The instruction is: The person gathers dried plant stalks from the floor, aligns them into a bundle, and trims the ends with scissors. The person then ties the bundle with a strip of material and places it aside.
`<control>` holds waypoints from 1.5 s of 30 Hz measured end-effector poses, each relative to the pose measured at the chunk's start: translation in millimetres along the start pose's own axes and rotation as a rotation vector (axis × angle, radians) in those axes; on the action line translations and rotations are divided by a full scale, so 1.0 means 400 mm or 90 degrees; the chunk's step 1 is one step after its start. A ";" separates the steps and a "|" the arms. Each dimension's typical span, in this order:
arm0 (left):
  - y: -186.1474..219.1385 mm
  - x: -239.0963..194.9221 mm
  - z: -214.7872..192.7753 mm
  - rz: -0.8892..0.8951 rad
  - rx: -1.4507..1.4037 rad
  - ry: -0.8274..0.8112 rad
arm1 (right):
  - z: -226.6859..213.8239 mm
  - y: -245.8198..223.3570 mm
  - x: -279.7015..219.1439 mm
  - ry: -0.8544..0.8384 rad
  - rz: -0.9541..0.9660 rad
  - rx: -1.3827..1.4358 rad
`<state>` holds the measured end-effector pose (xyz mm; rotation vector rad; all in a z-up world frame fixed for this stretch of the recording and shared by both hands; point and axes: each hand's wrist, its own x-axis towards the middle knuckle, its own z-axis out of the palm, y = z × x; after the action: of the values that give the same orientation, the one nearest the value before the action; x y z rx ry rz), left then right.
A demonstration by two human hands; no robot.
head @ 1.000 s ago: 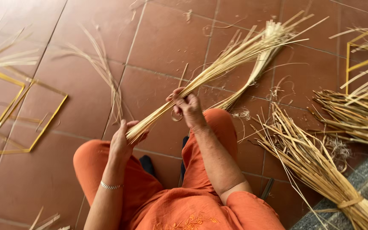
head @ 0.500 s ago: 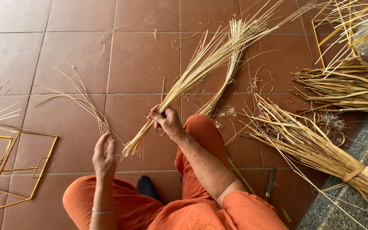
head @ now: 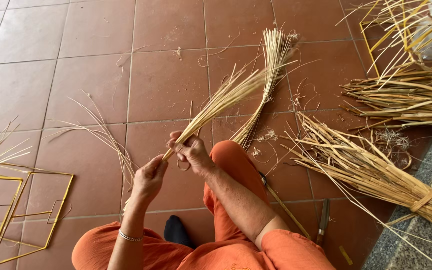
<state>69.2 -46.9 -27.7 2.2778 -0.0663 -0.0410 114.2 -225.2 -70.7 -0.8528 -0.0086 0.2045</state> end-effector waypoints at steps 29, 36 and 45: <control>0.131 0.016 -0.128 0.007 -0.066 0.073 | 0.119 -0.038 -0.024 -0.116 0.038 0.142; 0.148 0.004 -0.144 -0.011 0.025 0.115 | 0.159 0.016 -0.017 -0.014 -0.016 0.033; 0.026 0.020 -0.236 0.099 0.022 0.235 | 0.159 0.033 -0.025 -0.133 0.006 -0.008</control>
<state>81.6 17.3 41.4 2.2704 -0.0496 0.4628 96.6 -171.2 -38.0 -0.8405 -0.2017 0.3016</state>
